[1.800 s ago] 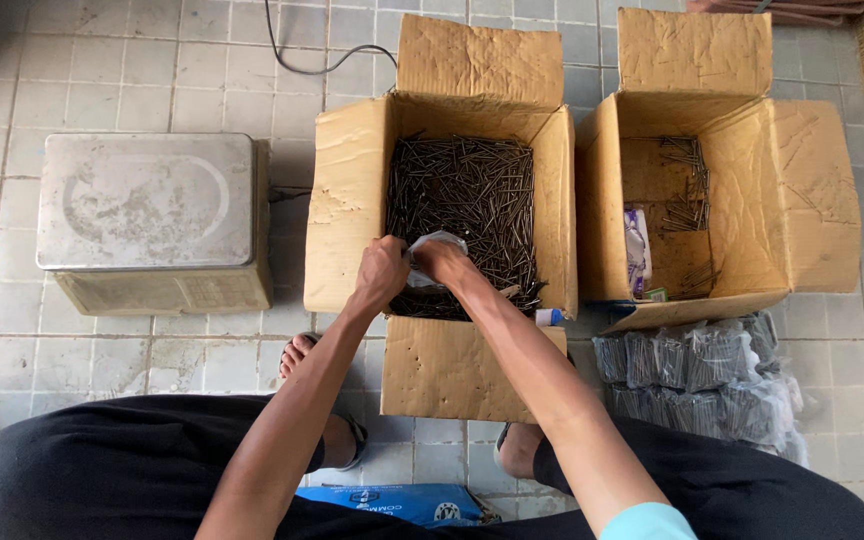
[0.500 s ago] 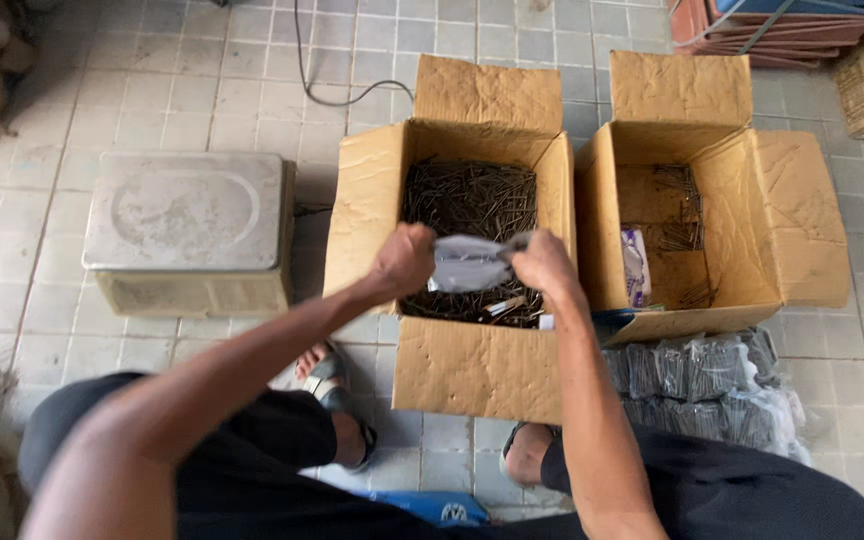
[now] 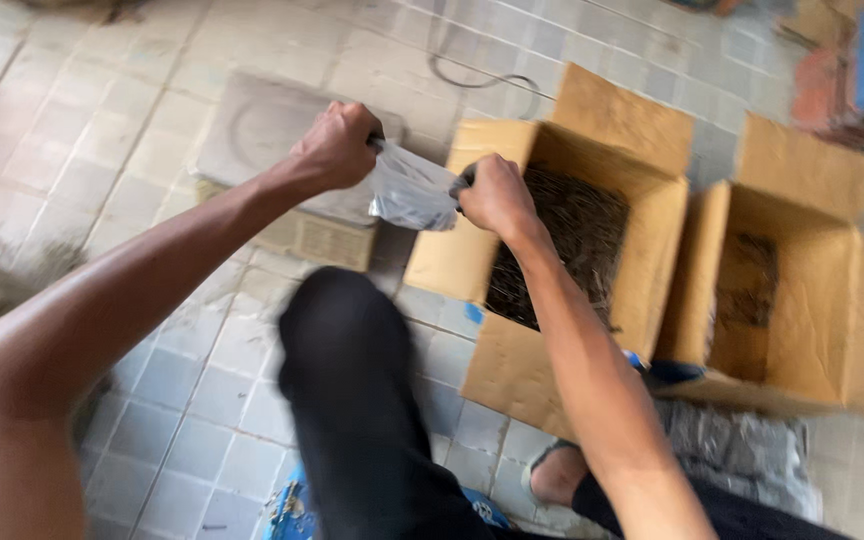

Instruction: The person scoops nails from a cardboard box into a small plastic bag, then places the bag on a digital scale. The person repeats this scooping and weighing process multiple times, adjusting the bag contents between weighings.

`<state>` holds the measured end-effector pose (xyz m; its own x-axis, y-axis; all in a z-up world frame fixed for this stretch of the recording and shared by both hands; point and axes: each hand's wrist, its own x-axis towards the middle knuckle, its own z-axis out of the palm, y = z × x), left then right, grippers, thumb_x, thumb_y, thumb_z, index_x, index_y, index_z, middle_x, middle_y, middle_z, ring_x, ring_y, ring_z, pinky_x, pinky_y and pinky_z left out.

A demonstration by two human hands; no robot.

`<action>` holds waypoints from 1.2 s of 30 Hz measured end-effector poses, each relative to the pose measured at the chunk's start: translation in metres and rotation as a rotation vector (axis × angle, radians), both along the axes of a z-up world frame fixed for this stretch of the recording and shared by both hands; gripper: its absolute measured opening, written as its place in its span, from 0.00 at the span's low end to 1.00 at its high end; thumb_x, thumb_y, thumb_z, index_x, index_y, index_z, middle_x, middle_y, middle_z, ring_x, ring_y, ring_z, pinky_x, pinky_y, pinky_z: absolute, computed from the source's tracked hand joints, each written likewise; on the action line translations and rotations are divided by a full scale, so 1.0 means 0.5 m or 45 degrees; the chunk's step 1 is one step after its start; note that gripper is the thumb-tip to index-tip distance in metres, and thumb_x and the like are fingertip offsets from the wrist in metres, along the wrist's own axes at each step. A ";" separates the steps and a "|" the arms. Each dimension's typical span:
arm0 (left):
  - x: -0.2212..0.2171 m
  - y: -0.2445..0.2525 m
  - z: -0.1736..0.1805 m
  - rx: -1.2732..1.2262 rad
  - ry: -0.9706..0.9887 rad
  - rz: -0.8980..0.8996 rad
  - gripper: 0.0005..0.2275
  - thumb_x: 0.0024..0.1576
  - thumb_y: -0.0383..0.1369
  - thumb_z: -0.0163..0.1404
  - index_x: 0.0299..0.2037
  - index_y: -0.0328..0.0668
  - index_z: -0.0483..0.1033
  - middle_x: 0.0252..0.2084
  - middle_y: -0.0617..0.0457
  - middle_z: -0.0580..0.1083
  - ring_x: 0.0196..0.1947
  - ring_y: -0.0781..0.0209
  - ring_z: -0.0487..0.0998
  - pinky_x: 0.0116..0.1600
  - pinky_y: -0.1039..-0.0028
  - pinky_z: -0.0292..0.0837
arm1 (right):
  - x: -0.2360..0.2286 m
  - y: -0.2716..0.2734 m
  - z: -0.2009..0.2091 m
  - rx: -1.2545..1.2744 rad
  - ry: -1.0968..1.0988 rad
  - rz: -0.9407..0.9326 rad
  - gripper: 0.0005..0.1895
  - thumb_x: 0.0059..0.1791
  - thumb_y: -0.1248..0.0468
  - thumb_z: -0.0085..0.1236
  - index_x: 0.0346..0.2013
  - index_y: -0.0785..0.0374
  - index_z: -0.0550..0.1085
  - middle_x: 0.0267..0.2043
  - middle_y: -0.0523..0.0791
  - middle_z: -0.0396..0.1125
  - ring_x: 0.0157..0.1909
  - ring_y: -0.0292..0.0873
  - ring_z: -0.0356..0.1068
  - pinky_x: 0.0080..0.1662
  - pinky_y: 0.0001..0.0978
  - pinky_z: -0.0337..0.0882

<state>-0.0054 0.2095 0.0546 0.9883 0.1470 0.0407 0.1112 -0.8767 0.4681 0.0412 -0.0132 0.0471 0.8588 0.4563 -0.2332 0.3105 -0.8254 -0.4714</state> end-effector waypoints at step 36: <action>-0.102 0.389 -0.179 -0.789 0.098 0.445 0.20 0.55 0.42 0.49 0.54 0.40 0.73 0.44 0.37 0.78 0.51 0.37 0.76 0.56 0.49 0.69 | 0.068 0.347 -0.172 0.166 0.294 0.185 0.14 0.48 0.65 0.56 0.46 0.66 0.77 0.32 0.53 0.75 0.29 0.45 0.77 0.40 0.40 0.75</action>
<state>-0.0563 0.4039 -0.0350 0.8758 0.4292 -0.2207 0.3897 -0.3591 0.8480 0.0753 0.1604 -0.0390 0.7133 0.6097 -0.3457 0.2936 -0.7078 -0.6425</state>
